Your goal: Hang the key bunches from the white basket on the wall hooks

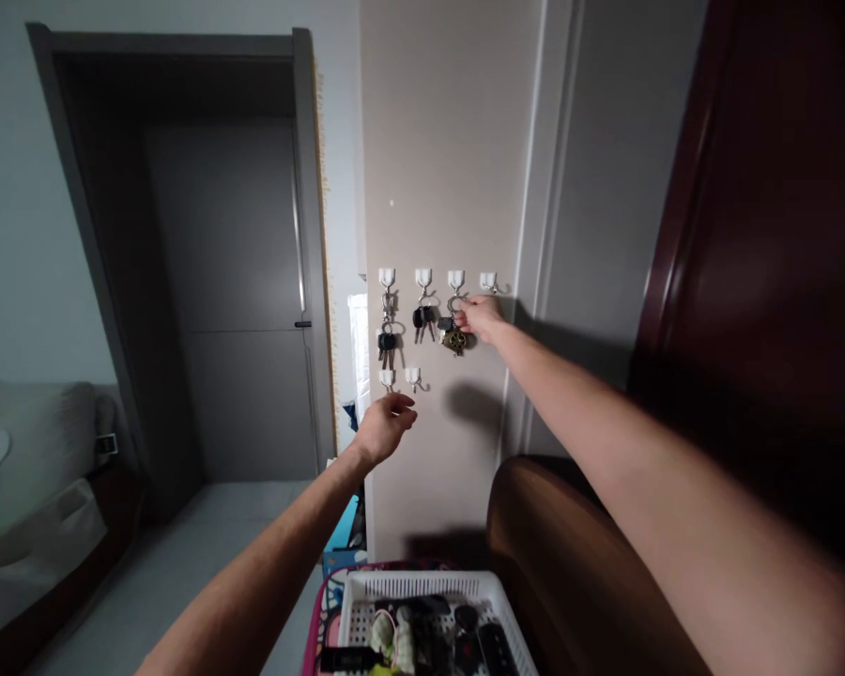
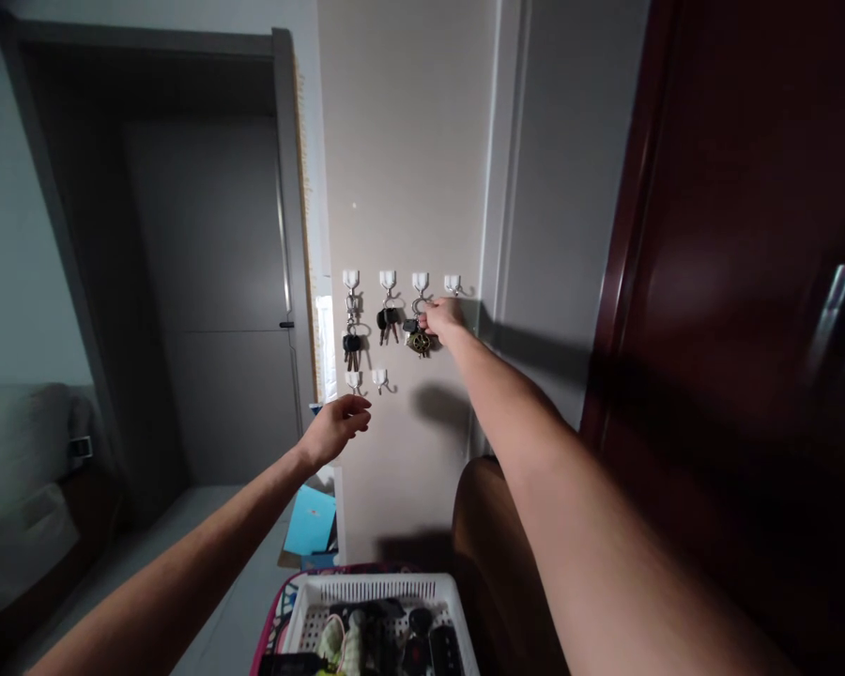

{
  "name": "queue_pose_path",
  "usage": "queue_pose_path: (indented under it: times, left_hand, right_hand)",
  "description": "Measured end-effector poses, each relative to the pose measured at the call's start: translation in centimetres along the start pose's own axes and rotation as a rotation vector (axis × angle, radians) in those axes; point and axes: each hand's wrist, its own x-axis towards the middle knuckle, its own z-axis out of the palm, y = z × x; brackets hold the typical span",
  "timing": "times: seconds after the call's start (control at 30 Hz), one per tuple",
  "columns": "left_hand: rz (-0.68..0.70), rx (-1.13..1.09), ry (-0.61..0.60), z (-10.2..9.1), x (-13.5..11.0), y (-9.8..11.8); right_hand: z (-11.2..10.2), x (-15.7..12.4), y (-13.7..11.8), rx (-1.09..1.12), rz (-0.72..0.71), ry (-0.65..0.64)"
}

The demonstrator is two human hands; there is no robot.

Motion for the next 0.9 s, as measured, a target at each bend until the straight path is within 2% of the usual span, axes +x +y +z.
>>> queue_pose_path:
  times: [0.17, 0.3, 0.37, 0.5, 0.63, 0.77, 0.9]
  left_hand:
    - [-0.036, -0.013, -0.016, 0.6, -0.9, 0.1]
    - [-0.038, -0.025, -0.015, 0.9, -2.3, -0.3]
    - [-0.055, -0.042, -0.026, 1.1, -3.3, -1.1]
    - [-0.130, -0.025, -0.053, 1.9, -6.2, -3.8]
    - [-0.168, 0.147, -0.115, 2.6, -9.6, -6.8]
    - [-0.158, 0.366, -0.195, 3.2, -12.9, -9.1]
    - [-0.105, 0.559, -0.211, 4.4, -15.5, -10.8]
  right_hand:
    - [-1.4, -1.5, -0.3, -0.033, -0.026, 0.048]
    - [-2.3, -4.8, 1.1, -0.069, -0.066, 0.005]
    - [-2.4, -7.7, 2.9, -0.094, -0.063, -0.109]
    - [-2.2, -14.9, 8.1, -0.173, 0.029, -0.436]
    - [-2.5, -20.8, 13.3, -0.320, 0.071, -0.729]
    - [-3.0, -23.3, 15.7, -0.473, 0.040, -0.928]
    - [-3.0, -24.0, 15.3, -0.578, -0.009, -1.042]
